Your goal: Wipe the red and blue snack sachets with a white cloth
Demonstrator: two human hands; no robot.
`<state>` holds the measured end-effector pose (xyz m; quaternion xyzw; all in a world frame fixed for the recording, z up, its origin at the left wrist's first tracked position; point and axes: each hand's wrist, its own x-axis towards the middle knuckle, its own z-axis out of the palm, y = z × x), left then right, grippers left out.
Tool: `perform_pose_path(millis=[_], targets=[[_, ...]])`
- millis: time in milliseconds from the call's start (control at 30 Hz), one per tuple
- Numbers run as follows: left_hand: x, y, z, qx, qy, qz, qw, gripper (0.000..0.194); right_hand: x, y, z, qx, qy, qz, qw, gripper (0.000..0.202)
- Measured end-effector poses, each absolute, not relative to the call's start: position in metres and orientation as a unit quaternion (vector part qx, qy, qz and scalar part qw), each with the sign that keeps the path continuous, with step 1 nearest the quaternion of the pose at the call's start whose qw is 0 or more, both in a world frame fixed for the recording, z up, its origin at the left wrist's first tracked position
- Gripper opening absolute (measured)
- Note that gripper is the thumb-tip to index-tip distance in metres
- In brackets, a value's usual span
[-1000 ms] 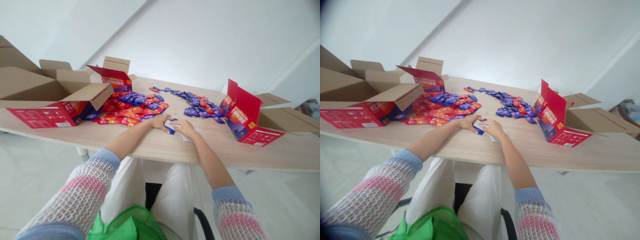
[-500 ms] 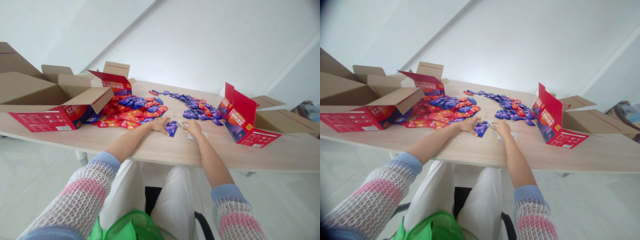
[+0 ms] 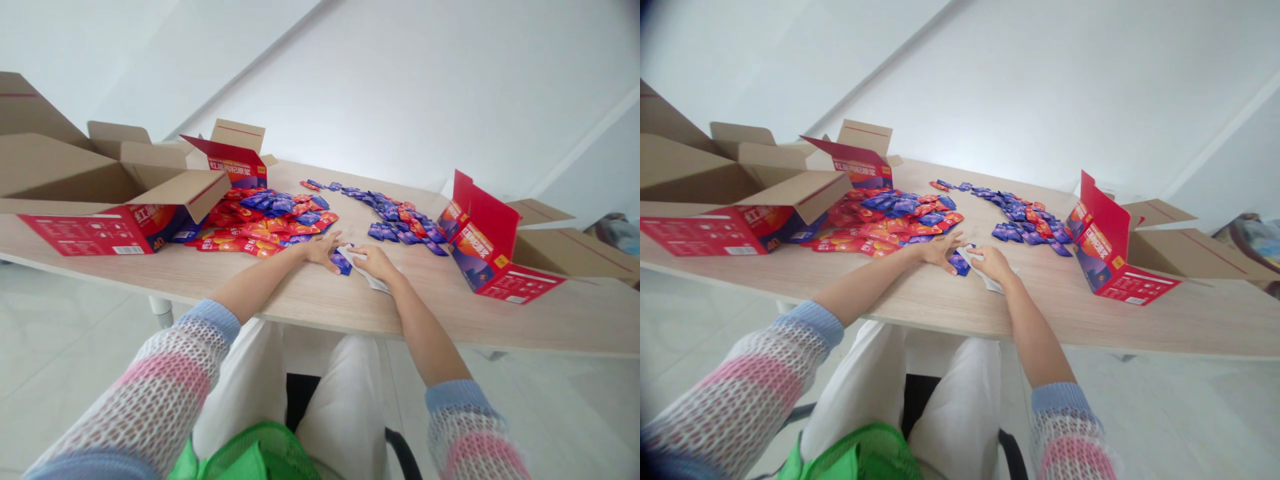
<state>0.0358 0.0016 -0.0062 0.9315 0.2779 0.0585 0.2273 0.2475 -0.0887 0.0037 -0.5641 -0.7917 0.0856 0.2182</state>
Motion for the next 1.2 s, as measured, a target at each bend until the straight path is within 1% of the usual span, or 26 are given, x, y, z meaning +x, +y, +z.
perform_pose_path(millis=[133,233,467,633,833,1000,1100,1200], targets=[[0.039,0.003,-0.003,0.934,0.271,0.039,0.228,0.122,0.239,-0.094,0.008,-0.463,-0.838,0.179,0.229,0.041],[0.040,0.002,-0.001,0.934,0.270,0.034,0.231,0.122,0.235,-0.095,0.010,-0.428,-0.844,0.229,0.225,0.040],[0.040,0.002,0.001,0.937,0.279,0.012,0.212,0.121,0.243,-0.092,0.011,-0.456,-0.821,0.281,0.194,0.041],[0.041,0.002,0.007,0.938,0.270,-0.002,0.217,0.122,0.254,-0.093,0.015,-0.488,-0.798,0.317,0.160,0.044],[0.041,-0.003,0.011,0.941,0.276,-0.041,0.194,0.122,0.263,-0.095,0.019,-0.484,-0.797,0.330,0.145,0.041],[0.039,-0.002,0.011,0.944,0.255,-0.037,0.207,0.124,0.265,-0.092,0.015,-0.511,-0.785,0.318,0.142,0.038],[0.039,0.000,0.012,0.942,0.247,-0.040,0.223,0.127,0.269,-0.088,0.008,-0.570,-0.753,0.282,0.167,0.038],[0.039,0.001,0.013,0.941,0.249,-0.051,0.224,0.125,0.277,-0.084,0.002,-0.659,-0.696,0.213,0.192,0.039]])
